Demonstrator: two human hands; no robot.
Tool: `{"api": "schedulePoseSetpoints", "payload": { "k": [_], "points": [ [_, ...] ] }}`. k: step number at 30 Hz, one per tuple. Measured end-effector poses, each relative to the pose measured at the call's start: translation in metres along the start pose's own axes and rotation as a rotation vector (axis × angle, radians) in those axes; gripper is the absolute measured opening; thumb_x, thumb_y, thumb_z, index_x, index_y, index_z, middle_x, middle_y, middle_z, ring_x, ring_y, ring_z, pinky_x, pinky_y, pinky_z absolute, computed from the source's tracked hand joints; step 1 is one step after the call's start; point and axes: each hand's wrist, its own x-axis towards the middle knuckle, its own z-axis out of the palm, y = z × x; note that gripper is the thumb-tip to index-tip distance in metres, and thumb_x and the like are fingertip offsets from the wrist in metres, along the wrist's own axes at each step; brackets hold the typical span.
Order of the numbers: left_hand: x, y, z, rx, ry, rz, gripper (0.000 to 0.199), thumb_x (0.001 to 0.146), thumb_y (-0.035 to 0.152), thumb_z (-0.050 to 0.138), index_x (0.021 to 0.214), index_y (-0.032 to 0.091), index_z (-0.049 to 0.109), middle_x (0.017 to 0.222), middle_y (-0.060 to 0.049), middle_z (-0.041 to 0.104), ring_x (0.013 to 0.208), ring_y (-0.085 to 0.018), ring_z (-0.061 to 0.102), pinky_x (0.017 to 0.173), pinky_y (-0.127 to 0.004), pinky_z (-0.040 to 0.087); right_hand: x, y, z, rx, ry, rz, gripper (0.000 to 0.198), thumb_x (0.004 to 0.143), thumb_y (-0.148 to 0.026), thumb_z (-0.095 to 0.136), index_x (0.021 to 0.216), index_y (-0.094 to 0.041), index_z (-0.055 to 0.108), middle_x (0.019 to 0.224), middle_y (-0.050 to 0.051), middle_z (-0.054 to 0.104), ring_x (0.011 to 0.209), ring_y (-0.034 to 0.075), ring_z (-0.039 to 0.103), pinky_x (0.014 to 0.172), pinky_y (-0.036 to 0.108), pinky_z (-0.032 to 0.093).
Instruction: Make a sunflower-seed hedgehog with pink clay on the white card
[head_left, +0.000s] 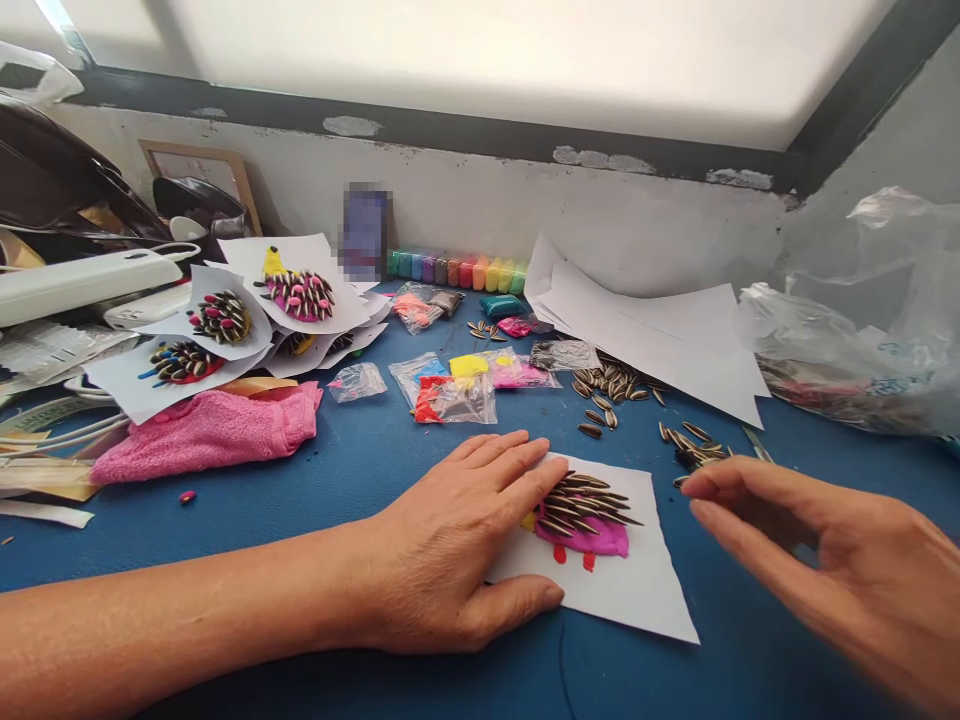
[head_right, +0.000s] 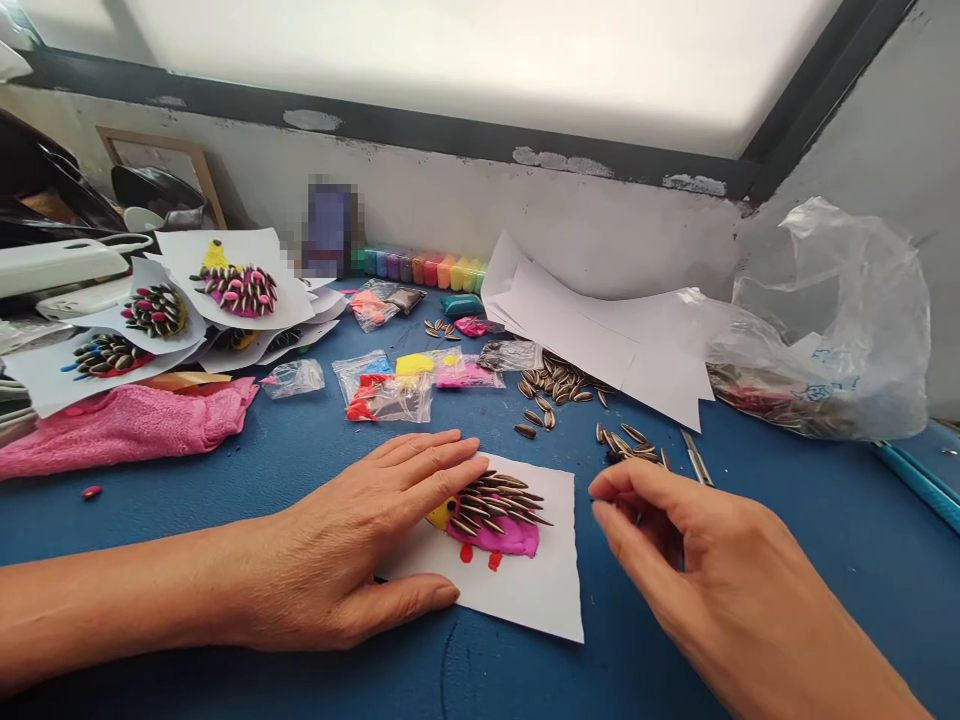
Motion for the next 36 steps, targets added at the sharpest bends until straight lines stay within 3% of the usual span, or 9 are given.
{"api": "schedulePoseSetpoints", "payload": {
  "k": [4, 10, 19, 25, 29, 36],
  "points": [
    [0.0, 0.0, 0.0, 0.004, -0.003, -0.001, 0.078, 0.09, 0.049, 0.061, 0.152, 0.008, 0.036, 0.158, -0.02, 0.035, 0.146, -0.037, 0.033, 0.119, -0.056, 0.029, -0.004, -0.003, 0.001, 0.152, -0.08, -0.073, 0.029, 0.091, -0.054, 0.057, 0.094, -0.029, 0.071, 0.076, -0.003, 0.076, 0.058, 0.014, 0.071, 0.048, 0.018, 0.054],
    [0.0, 0.0, -0.001, -0.013, 0.007, -0.004, 0.077, 0.089, 0.049, 0.061, 0.151, 0.008, 0.039, 0.157, -0.02, 0.038, 0.145, -0.039, 0.034, 0.118, -0.056, 0.03, -0.011, -0.021, 0.002, 0.16, -0.206, -0.121, 0.021, 0.096, -0.042, 0.053, 0.103, -0.026, 0.065, 0.086, 0.001, 0.07, 0.066, 0.014, 0.066, 0.055, 0.022, 0.053],
    [0.001, -0.001, -0.001, -0.025, 0.019, -0.003, 0.077, 0.088, 0.048, 0.063, 0.15, 0.008, 0.039, 0.157, -0.021, 0.038, 0.146, -0.038, 0.033, 0.119, -0.055, 0.028, -0.015, -0.018, 0.016, 0.105, -0.135, -0.297, 0.022, 0.101, -0.034, 0.047, 0.11, -0.028, 0.065, 0.094, 0.001, 0.072, 0.08, 0.015, 0.071, 0.064, 0.021, 0.056],
    [0.0, -0.001, -0.001, -0.026, 0.03, 0.009, 0.075, 0.089, 0.047, 0.062, 0.149, 0.009, 0.039, 0.155, -0.021, 0.04, 0.145, -0.037, 0.034, 0.119, -0.055, 0.028, -0.018, -0.016, 0.017, 0.102, -0.092, -0.23, 0.017, 0.097, -0.042, 0.055, 0.098, -0.029, 0.066, 0.08, -0.003, 0.071, 0.063, 0.012, 0.067, 0.057, 0.02, 0.052],
    [0.0, -0.001, -0.002, -0.029, 0.026, 0.01, 0.075, 0.089, 0.048, 0.062, 0.149, 0.01, 0.039, 0.155, -0.021, 0.04, 0.146, -0.037, 0.034, 0.118, -0.054, 0.029, -0.016, -0.021, 0.02, 0.142, -0.065, -0.232, 0.017, 0.098, -0.038, 0.054, 0.092, -0.027, 0.066, 0.08, -0.001, 0.069, 0.067, 0.013, 0.068, 0.06, 0.021, 0.053],
    [0.0, -0.002, 0.0, -0.032, 0.039, 0.013, 0.073, 0.089, 0.048, 0.062, 0.149, 0.013, 0.039, 0.154, -0.02, 0.041, 0.145, -0.037, 0.035, 0.118, -0.055, 0.03, -0.013, -0.027, 0.023, 0.117, -0.057, -0.298, 0.01, 0.095, -0.027, 0.058, 0.101, -0.026, 0.066, 0.086, -0.001, 0.073, 0.072, 0.013, 0.071, 0.063, 0.019, 0.055]
  ]
}}
